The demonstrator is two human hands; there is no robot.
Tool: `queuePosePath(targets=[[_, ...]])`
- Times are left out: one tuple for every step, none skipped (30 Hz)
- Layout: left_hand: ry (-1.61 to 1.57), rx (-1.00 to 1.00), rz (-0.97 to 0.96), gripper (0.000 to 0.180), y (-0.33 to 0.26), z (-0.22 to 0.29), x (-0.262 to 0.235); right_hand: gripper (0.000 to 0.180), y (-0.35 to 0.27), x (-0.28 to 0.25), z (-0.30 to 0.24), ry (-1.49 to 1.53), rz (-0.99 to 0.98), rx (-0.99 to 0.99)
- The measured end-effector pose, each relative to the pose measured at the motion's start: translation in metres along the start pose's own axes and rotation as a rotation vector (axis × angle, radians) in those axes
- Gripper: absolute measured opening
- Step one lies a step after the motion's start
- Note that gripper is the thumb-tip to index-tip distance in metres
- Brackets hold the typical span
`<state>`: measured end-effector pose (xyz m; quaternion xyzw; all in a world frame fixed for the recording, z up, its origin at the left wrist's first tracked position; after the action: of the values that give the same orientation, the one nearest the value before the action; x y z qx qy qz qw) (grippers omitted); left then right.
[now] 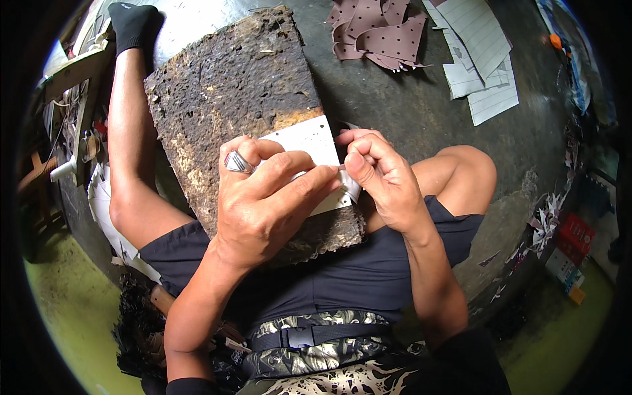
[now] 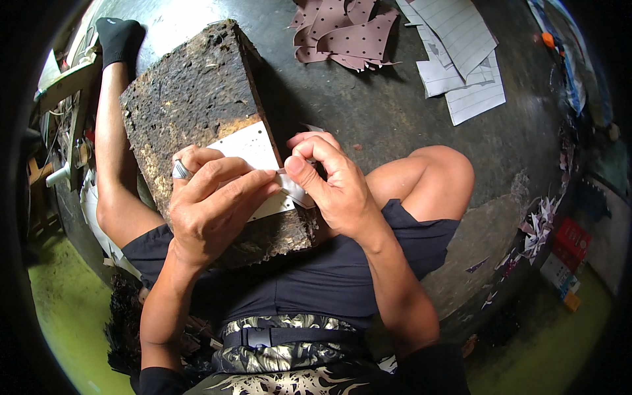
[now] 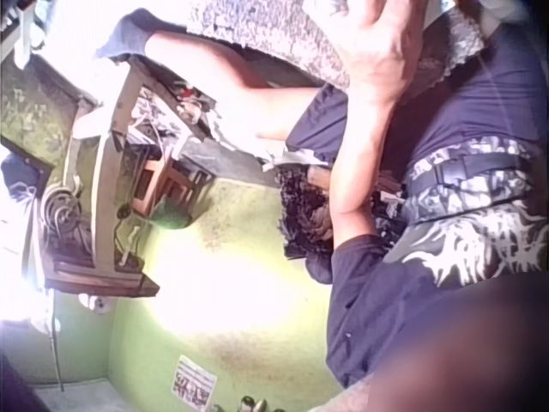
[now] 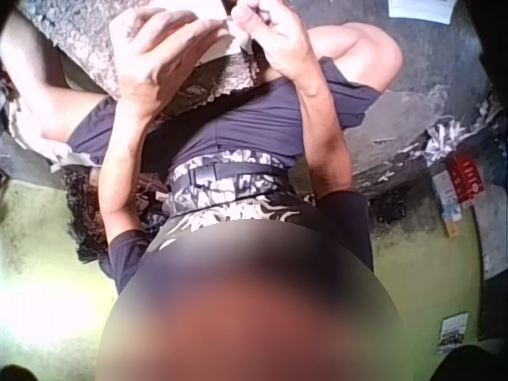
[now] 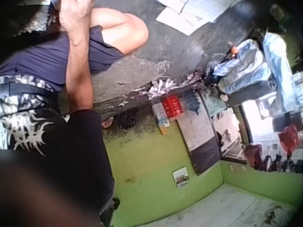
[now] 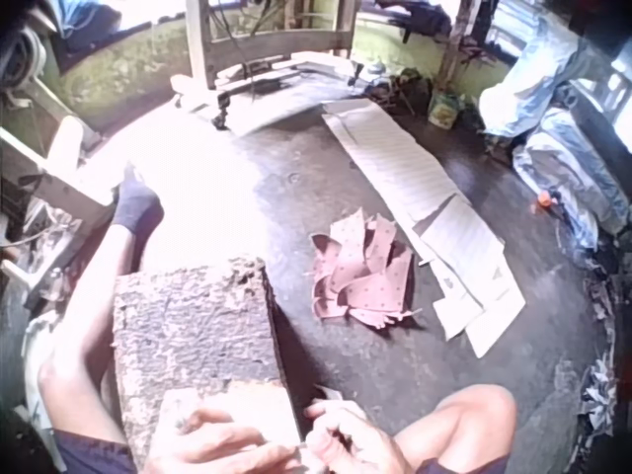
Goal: The person sits on the floor and repeatedly peels a thin white paper layer from a small rectangular block resting on a wooden board. They handle the paper by hand, lifting and separating it in small sections, then place the peeled pieces aside.
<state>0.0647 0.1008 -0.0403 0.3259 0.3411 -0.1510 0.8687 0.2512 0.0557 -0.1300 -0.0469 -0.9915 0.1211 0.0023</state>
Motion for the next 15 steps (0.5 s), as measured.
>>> queuePosePath(targets=[[0.001, 0.014, 0.004, 0.029, 0.0000, 0.0001, -0.0002, 0.032, -0.0004, -0.0003, 0.0011, 0.009, 0.001, 0.000], [0.001, 0.029, 0.009, 0.029, 0.0000, 0.0005, -0.0003, 0.032, -0.0008, -0.0004, 0.0028, 0.021, 0.005, 0.007], [0.005, 0.032, 0.007, 0.030, -0.0001, 0.0003, 0.0001, 0.032, -0.0015, -0.0005, 0.0043, 0.032, 0.010, 0.014], [0.009, 0.035, 0.005, 0.030, -0.0002, 0.0003, 0.0004, 0.032, -0.0023, -0.0006, 0.0056, 0.043, 0.015, 0.020], [0.012, 0.038, 0.004, 0.030, -0.0003, 0.0003, 0.0008, 0.032, -0.0031, -0.0008, 0.0063, 0.046, 0.019, 0.021], [0.013, 0.042, 0.006, 0.030, -0.0003, 0.0003, 0.0010, 0.032, -0.0037, -0.0011, 0.0069, 0.047, 0.023, 0.021], [0.013, 0.045, 0.009, 0.031, -0.0004, 0.0004, 0.0011, 0.032, -0.0043, -0.0013, 0.0073, 0.049, 0.026, 0.022], [0.013, 0.046, 0.012, 0.031, -0.0006, 0.0006, 0.0008, 0.032, -0.0048, -0.0012, 0.0079, 0.053, 0.027, 0.026], [0.014, 0.051, 0.011, 0.031, -0.0009, 0.0011, 0.0004, 0.032, -0.0052, -0.0010, 0.0084, 0.056, 0.027, 0.030], [0.015, 0.056, 0.011, 0.031, -0.0009, 0.0014, -0.0004, 0.032, -0.0052, -0.0009, 0.0088, 0.059, 0.026, 0.033], [0.017, 0.061, 0.010, 0.031, -0.0009, 0.0018, -0.0012, 0.032, -0.0051, -0.0008, 0.0086, 0.062, 0.028, 0.028], [0.018, 0.062, 0.003, 0.032, -0.0011, 0.0021, -0.0021, 0.032, -0.0051, -0.0008, 0.0083, 0.065, 0.029, 0.023], [0.019, 0.062, -0.005, 0.032, -0.0013, 0.0024, -0.0028, 0.032, -0.0050, -0.0010, 0.0083, 0.065, 0.033, 0.023], [0.018, 0.061, -0.014, 0.033, -0.0014, 0.0024, -0.0031, 0.031, -0.0052, -0.0008, 0.0090, 0.086, 0.035, 0.034], [0.018, 0.068, -0.012, 0.033, -0.0016, 0.0028, -0.0039, 0.030, -0.0055, -0.0010, 0.0100, 0.105, 0.040, 0.050]])
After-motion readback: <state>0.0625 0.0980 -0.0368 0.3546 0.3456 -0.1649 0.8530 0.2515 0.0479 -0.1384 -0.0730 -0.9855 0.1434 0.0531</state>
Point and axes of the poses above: each hand's wrist, its own y-axis towards the middle knuckle, its own x-axis out of the palm, z = x × y, the point moved 7 cm from there along y, towards the middle knuckle, and after that the axes turned 7 degrees about z, right-handed, at the moved point
